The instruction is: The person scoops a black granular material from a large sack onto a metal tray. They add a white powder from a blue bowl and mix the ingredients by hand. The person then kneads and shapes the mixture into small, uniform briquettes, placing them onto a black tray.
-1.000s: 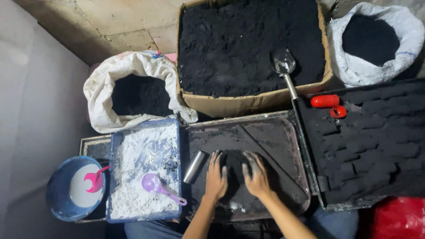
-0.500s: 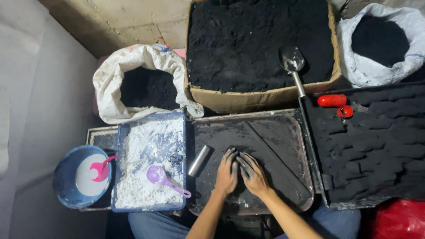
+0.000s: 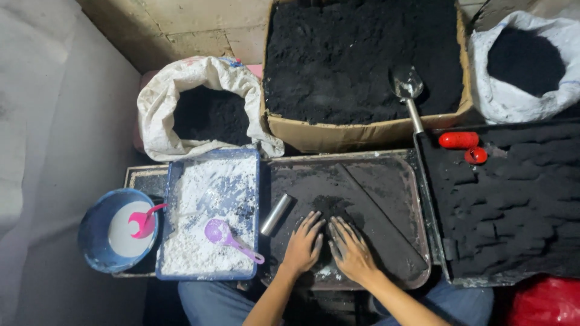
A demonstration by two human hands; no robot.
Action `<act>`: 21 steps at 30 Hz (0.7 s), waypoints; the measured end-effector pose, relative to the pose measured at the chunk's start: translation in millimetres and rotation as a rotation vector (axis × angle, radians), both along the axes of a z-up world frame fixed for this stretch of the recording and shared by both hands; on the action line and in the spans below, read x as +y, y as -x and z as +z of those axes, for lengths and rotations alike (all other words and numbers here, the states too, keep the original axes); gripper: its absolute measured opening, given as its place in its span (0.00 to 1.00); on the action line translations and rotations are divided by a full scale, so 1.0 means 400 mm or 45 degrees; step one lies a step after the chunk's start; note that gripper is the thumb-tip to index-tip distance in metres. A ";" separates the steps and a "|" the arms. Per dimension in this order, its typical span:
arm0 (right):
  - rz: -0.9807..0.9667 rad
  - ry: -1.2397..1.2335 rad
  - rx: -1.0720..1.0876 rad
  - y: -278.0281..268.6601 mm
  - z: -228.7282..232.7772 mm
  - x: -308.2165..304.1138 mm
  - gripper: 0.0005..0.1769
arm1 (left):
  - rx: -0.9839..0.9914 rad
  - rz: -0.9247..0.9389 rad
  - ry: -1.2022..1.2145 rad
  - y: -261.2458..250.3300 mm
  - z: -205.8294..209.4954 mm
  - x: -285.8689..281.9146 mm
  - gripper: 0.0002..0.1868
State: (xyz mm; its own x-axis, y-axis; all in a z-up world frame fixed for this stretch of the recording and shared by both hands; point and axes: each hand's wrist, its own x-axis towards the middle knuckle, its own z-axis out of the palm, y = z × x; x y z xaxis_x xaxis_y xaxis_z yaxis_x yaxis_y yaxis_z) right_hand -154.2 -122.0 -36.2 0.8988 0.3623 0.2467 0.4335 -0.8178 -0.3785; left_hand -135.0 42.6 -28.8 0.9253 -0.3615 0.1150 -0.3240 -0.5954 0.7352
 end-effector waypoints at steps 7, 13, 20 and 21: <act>0.067 0.013 0.066 0.011 0.023 -0.005 0.28 | 0.032 0.025 -0.004 0.009 0.011 0.024 0.19; 0.086 0.134 0.156 0.011 0.024 -0.007 0.26 | -0.006 -0.091 -0.185 -0.006 -0.005 0.019 0.21; 0.162 0.242 0.177 0.006 0.004 -0.003 0.28 | -0.120 -0.038 -0.194 -0.003 -0.024 0.015 0.22; 0.166 0.307 0.201 0.007 -0.002 -0.004 0.29 | -0.089 0.004 -0.152 -0.006 -0.020 0.017 0.22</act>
